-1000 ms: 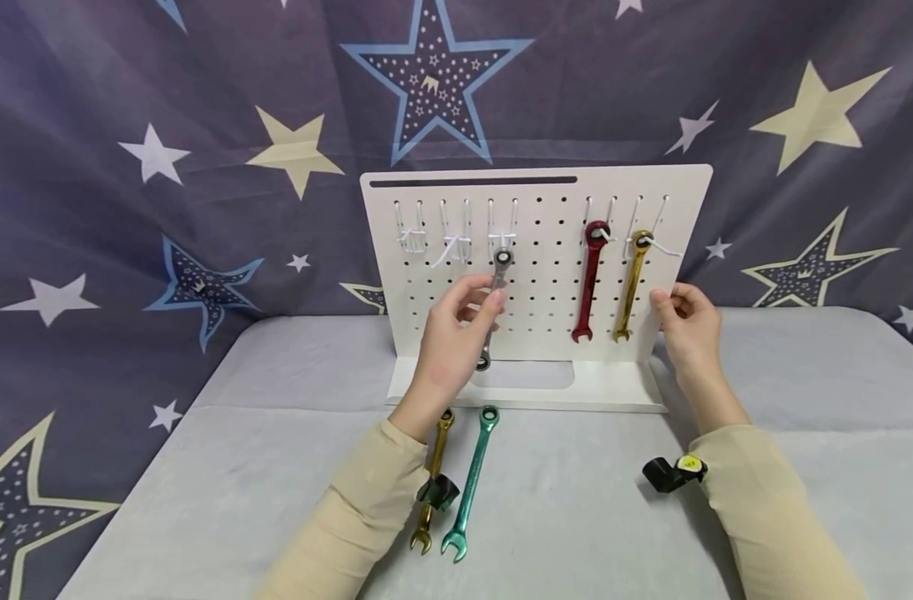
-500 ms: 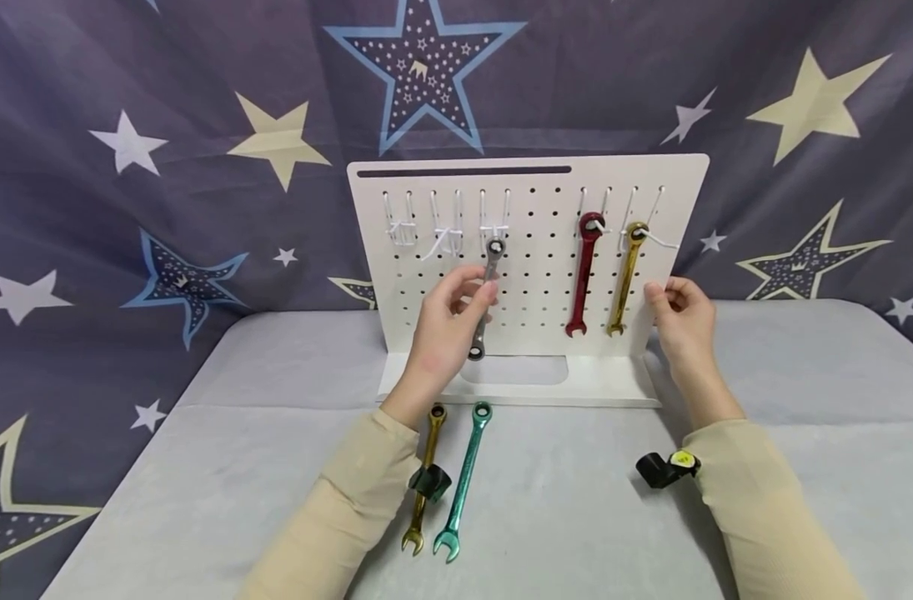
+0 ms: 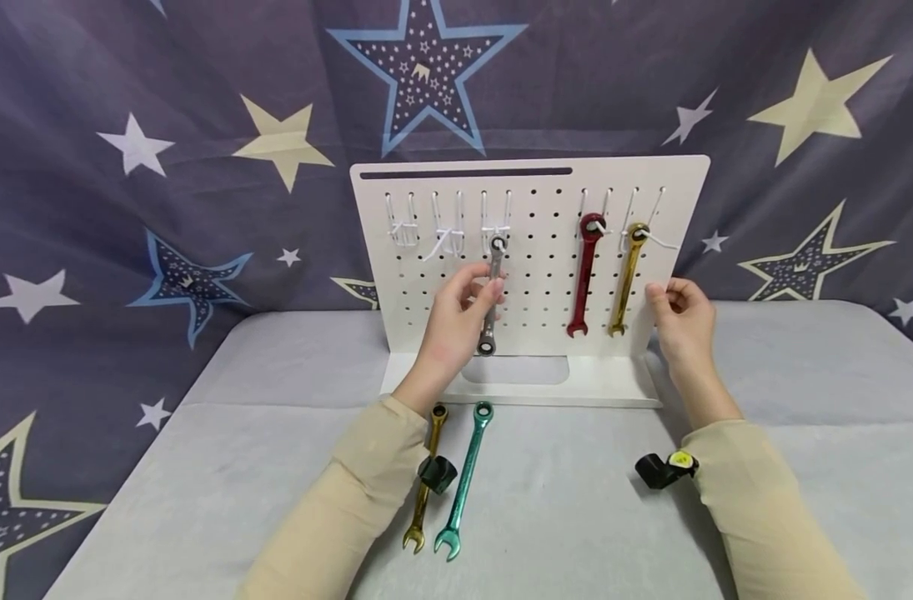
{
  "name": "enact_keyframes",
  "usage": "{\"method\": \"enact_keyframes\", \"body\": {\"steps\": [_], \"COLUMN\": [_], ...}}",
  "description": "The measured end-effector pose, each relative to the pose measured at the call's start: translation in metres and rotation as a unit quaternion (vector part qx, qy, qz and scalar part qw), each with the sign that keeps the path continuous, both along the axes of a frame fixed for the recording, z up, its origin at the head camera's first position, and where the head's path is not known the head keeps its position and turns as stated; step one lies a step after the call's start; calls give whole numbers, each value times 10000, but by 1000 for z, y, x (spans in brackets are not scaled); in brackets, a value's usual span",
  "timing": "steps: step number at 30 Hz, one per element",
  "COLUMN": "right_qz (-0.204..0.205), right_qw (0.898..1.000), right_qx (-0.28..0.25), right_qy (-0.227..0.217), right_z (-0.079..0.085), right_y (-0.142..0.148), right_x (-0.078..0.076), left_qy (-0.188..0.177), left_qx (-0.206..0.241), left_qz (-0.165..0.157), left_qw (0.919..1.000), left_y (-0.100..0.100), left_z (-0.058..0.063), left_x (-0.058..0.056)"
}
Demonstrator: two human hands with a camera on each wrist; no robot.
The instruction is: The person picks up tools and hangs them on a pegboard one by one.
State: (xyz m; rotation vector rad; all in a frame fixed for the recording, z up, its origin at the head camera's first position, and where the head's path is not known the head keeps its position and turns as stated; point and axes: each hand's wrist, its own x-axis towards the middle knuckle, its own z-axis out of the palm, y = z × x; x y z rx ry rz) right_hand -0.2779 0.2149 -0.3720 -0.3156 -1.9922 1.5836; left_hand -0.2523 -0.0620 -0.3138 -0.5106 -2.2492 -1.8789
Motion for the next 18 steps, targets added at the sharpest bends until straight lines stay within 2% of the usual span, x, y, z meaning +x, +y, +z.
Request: {"method": "enact_keyframes", "body": {"steps": [10,18], "right_qz": [97,11], "right_qw": [9993,10000], "right_qx": [-201,-50], "right_qy": [298,46], "right_z": [-4,-2], "right_y": [-4,-1], "right_x": [-1,0], "left_qy": [-382,-338], "left_qx": [-20,63], "left_qz": [245,478], "left_qw": [9990,9983], "left_y": [1,8], "left_z": [0,0], "left_x": [-7,-15]}}
